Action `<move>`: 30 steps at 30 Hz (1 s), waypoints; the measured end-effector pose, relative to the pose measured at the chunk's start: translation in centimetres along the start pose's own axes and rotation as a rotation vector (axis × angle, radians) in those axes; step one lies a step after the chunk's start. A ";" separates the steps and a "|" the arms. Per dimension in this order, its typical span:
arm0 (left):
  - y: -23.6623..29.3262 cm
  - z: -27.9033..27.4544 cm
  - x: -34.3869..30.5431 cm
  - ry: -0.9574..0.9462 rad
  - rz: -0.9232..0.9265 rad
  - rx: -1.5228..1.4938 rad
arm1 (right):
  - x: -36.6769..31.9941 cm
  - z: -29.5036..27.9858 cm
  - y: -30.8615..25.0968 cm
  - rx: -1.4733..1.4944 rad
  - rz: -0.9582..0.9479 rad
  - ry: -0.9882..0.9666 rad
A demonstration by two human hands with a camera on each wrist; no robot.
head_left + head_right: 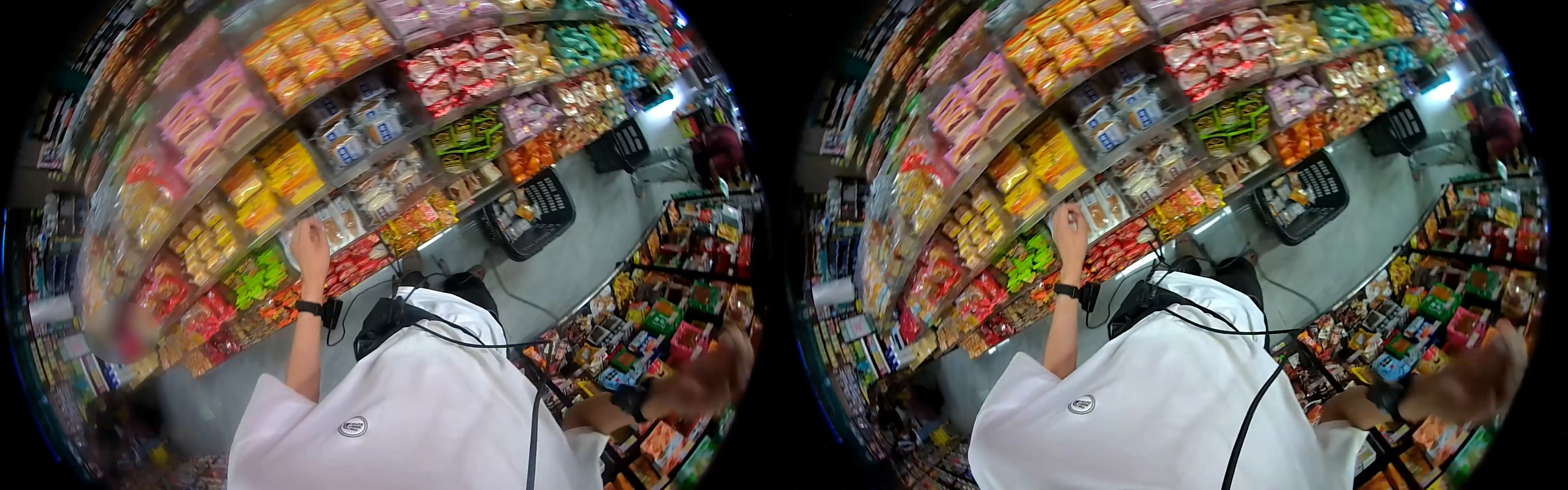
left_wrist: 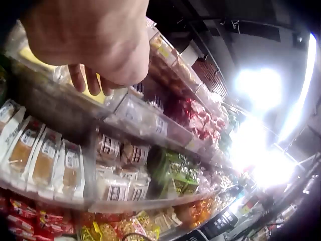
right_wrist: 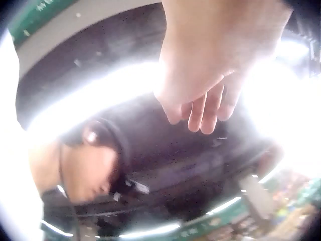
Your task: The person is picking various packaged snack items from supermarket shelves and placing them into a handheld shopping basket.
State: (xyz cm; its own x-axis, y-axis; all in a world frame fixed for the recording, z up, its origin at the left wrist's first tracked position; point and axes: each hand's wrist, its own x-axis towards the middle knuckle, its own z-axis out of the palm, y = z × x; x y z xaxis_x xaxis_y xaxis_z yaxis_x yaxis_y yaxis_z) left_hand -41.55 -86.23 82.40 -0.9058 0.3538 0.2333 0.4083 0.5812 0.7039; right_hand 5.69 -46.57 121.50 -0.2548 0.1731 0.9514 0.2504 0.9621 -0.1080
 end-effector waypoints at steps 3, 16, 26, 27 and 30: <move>-0.3 3.5 -2.7 -0.081 0.074 0.025 | -7.8 0.7 3.1 0.104 0.586 -0.302; -2.9 15.7 -17.5 -0.584 -0.096 0.109 | -43.7 -10.2 13.6 0.037 1.406 -0.529; 1.3 17.3 -24.5 -0.635 -0.325 0.094 | -68.4 -15.6 15.3 0.084 1.717 -1.157; 1.8 17.6 -24.6 -0.638 -0.332 0.105 | -69.9 -16.4 15.3 0.079 1.753 -1.238; 1.9 19.3 -24.2 -0.658 -0.374 0.074 | -72.1 -17.0 14.9 0.298 2.251 -0.974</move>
State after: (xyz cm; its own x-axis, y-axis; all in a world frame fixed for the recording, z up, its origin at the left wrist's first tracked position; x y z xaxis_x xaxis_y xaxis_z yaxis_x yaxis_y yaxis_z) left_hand -16.69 -79.59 65.15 -0.7404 0.4741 -0.4765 0.1147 0.7876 0.6054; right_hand 43.68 -48.32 56.23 -0.0981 0.4252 -0.8997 0.5674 -0.7189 -0.4016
